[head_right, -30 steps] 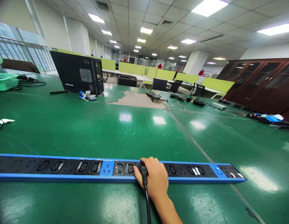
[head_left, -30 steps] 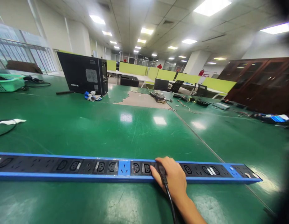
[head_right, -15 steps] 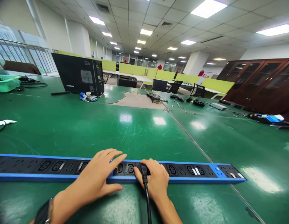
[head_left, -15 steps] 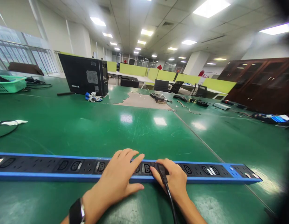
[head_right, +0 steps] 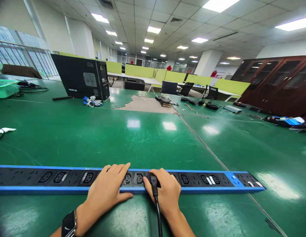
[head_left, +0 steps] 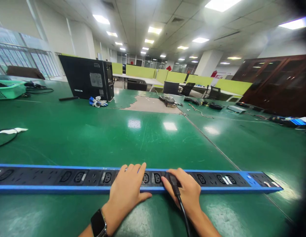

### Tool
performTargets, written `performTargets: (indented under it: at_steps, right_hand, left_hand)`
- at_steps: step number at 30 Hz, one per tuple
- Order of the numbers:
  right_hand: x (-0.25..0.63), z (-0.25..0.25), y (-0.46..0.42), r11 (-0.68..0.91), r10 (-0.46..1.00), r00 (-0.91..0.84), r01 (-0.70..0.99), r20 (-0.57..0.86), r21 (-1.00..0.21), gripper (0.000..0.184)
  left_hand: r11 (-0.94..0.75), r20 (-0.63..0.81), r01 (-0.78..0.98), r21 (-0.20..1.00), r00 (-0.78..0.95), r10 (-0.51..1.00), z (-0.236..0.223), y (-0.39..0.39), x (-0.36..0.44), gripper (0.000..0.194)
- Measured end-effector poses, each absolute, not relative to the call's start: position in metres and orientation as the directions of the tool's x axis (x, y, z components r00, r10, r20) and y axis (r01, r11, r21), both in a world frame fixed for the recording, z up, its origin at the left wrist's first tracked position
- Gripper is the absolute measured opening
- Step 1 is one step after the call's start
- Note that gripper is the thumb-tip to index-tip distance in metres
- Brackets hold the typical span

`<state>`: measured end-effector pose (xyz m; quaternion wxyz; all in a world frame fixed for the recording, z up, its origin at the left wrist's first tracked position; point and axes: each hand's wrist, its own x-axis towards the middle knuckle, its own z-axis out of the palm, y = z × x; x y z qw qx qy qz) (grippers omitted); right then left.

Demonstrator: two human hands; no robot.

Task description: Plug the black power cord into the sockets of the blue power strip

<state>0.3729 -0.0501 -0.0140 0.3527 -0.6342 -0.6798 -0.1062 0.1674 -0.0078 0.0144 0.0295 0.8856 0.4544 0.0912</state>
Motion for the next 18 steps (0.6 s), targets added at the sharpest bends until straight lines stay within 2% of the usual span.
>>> performTargets:
  at_steps: [4,8,12,14,18]
  right_hand:
    - [0.371,-0.02,-0.052,0.211,0.743,0.051,0.928,0.667,-0.306,0.021]
    - [0.37,-0.01,-0.052,0.158,0.824,0.088,0.913,0.559,-0.377,0.025]
    - [0.369,-0.002,-0.051,0.111,0.876,0.095,0.914,0.473,-0.391,0.026]
    - [0.369,-0.005,-0.051,0.127,0.858,0.091,0.916,0.506,-0.381,0.025]
    - [0.371,-0.019,-0.05,0.223,0.738,0.033,0.931,0.674,-0.29,0.018]
  left_hand:
    - [-0.589,0.142,0.798,0.126,0.573,0.807,0.014,-0.008,0.168,0.078]
    - [-0.587,0.128,0.798,0.132,0.574,0.809,0.016,-0.009,0.167,0.073]
    - [-0.585,0.141,0.8,0.132,0.569,0.81,0.017,-0.009,0.167,0.071]
    - [-0.583,0.147,0.801,0.133,0.566,0.811,0.017,-0.009,0.167,0.071]
    - [-0.58,0.136,0.804,0.134,0.564,0.814,0.017,-0.008,0.167,0.073]
